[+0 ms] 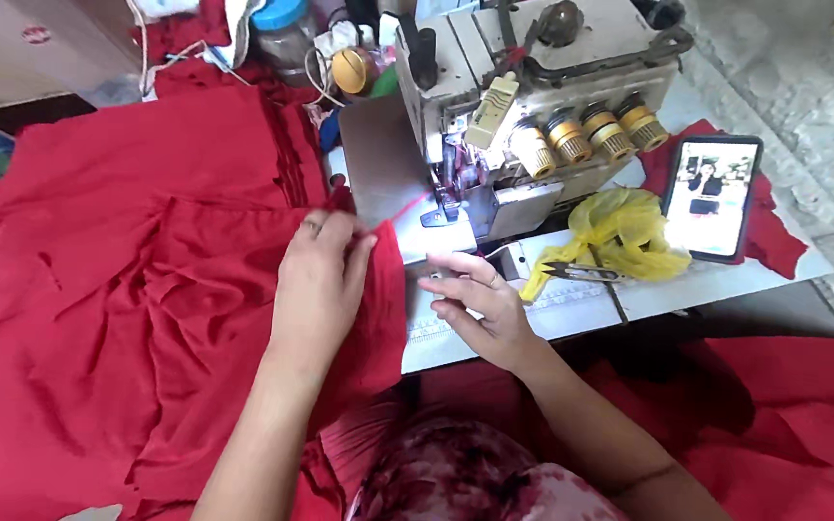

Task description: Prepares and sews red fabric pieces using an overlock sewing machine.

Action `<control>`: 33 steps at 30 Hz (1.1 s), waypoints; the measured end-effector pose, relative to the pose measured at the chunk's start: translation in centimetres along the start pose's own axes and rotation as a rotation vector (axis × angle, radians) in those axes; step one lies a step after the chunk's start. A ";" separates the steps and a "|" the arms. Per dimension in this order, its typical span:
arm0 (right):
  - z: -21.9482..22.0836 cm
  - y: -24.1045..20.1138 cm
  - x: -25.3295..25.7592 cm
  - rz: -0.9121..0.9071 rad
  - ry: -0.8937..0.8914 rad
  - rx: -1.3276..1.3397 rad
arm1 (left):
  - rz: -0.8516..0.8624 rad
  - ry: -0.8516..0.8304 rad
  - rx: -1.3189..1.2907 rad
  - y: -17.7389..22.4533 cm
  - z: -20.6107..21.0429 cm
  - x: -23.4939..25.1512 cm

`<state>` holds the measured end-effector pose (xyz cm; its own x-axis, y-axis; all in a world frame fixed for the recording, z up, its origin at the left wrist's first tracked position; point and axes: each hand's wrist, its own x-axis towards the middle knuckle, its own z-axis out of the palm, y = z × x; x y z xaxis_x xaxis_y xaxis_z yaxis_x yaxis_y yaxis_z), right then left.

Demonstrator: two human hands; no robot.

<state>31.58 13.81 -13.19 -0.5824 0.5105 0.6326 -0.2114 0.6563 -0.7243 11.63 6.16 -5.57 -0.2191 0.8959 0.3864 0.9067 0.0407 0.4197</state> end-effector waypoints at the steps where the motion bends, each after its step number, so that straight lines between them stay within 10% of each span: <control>1: 0.1 0.1 0.0 -0.022 -0.036 -0.027 | 0.002 0.001 -0.008 0.5 0.0 -1.5; 14: -5.4 1.6 1.4 0.059 0.076 -0.229 | 0.113 -0.103 -0.185 4.8 4.2 -1.9; 22: -2.2 -0.6 5.2 -0.051 -0.138 0.012 | 0.267 -0.273 -0.319 2.4 -1.5 -9.1; 29: 8.8 -3.8 19.5 -0.142 -0.773 -0.415 | 0.225 -0.212 -0.317 2.3 -7.0 -14.3; 32: 12.6 -8.5 23.8 0.259 -1.324 -0.901 | 0.191 -0.162 -0.360 2.4 -10.5 -16.5; 33: 13.6 -4.5 23.1 0.097 -1.176 -0.755 | 0.152 -0.131 -0.363 2.3 -11.9 -17.4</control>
<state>8.41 15.07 0.96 -0.9582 0.0585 -0.2800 0.1159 0.9743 -0.1932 13.21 -14.54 -1.59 -0.0231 0.9295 0.3681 0.7338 -0.2343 0.6377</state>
